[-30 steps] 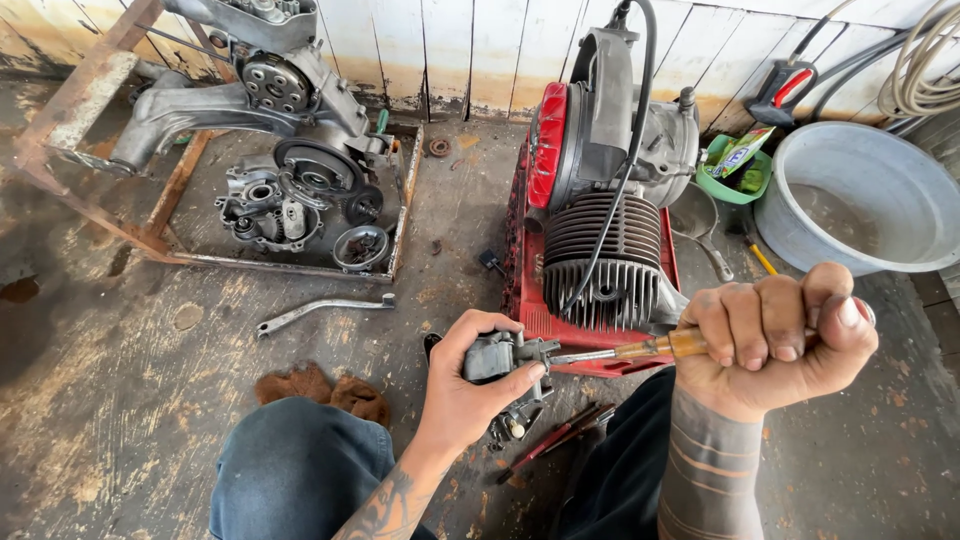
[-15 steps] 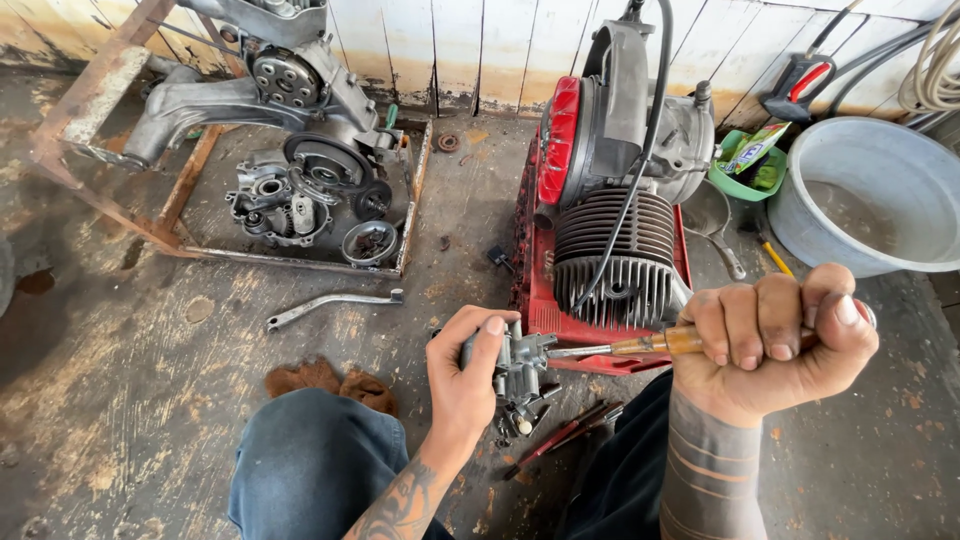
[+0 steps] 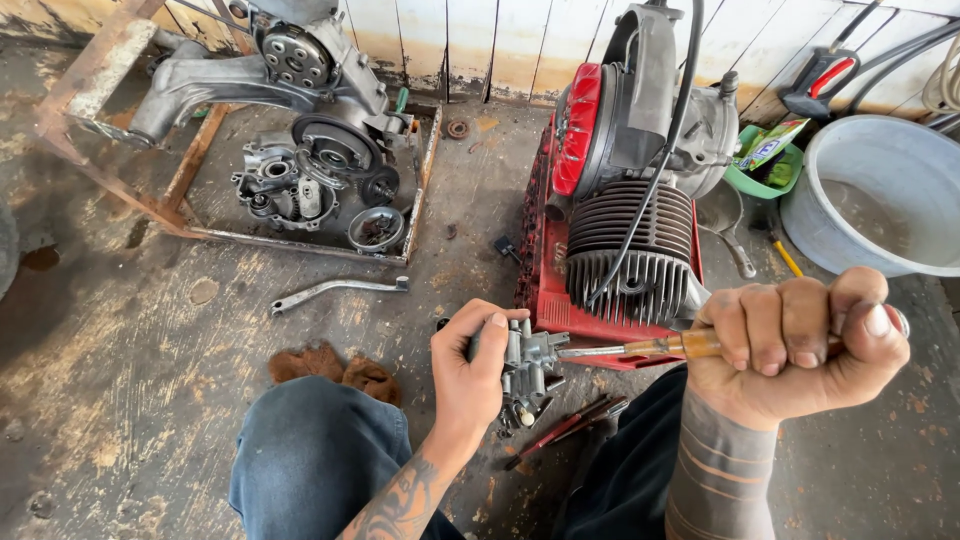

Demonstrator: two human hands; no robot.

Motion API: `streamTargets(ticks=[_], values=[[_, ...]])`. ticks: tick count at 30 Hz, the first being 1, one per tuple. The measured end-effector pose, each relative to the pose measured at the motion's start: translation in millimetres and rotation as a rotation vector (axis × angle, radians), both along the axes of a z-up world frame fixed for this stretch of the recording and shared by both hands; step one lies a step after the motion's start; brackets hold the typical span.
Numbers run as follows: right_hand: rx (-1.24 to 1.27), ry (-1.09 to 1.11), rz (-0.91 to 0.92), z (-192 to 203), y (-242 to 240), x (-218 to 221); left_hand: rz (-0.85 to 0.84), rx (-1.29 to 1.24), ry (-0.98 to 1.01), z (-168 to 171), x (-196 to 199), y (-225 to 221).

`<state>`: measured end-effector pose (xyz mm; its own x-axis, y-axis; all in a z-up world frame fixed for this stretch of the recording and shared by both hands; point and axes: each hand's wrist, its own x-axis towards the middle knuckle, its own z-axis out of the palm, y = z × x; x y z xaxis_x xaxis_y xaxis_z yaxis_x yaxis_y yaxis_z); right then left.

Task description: Cleaning the internal passages of a motorcycle carburetor using a screwdriver

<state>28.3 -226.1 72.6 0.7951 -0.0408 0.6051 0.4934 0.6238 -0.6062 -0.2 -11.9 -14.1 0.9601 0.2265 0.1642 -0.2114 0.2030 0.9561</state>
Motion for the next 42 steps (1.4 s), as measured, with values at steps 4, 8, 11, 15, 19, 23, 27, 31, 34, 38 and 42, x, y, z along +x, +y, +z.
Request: streamTargets(ticks=[4,8,11,15,19,23,27,31,34,38,42], values=[[0.028,0.03,0.003,-1.7,-1.3,2.0,-0.026,-0.021,0.036,-3.7,-0.5,-1.7],[0.038,0.003,0.037,-2.6,-3.2,5.5,-0.05,-0.098,0.074,-8.2,1.5,-4.0],[0.038,0.011,0.037,-2.8,-2.3,6.4,-0.057,-0.132,0.088,-14.3,3.0,-4.3],[0.035,0.025,0.021,-1.4,-2.0,7.3,-0.071,-0.149,0.122,-16.8,3.3,-5.2],[0.059,0.002,0.067,-4.4,-5.6,10.5,-0.085,-0.187,0.136,-20.8,5.4,-7.5],[0.044,0.021,0.041,-1.7,-3.8,10.9,-0.08,-0.171,0.182,-21.1,5.7,-8.0],[0.031,0.026,0.022,-0.4,-1.8,11.2,-0.101,-0.238,0.217,-24.1,8.0,-8.4],[0.008,0.012,0.024,-2.9,-3.9,13.2,-0.118,-0.29,0.218,-22.2,9.7,-7.8],[0.059,-0.073,0.13,-10.6,-1.5,20.5,-0.152,-0.312,0.377,-21.7,8.0,-13.5],[0.009,-0.146,-0.173,-9.4,8.4,21.1,-0.337,-0.416,0.384,-31.9,-4.8,-31.1],[0.195,-0.034,-0.392,-18.3,-65.1,24.8,-0.191,-0.679,0.488,-48.6,7.5,-13.9]])
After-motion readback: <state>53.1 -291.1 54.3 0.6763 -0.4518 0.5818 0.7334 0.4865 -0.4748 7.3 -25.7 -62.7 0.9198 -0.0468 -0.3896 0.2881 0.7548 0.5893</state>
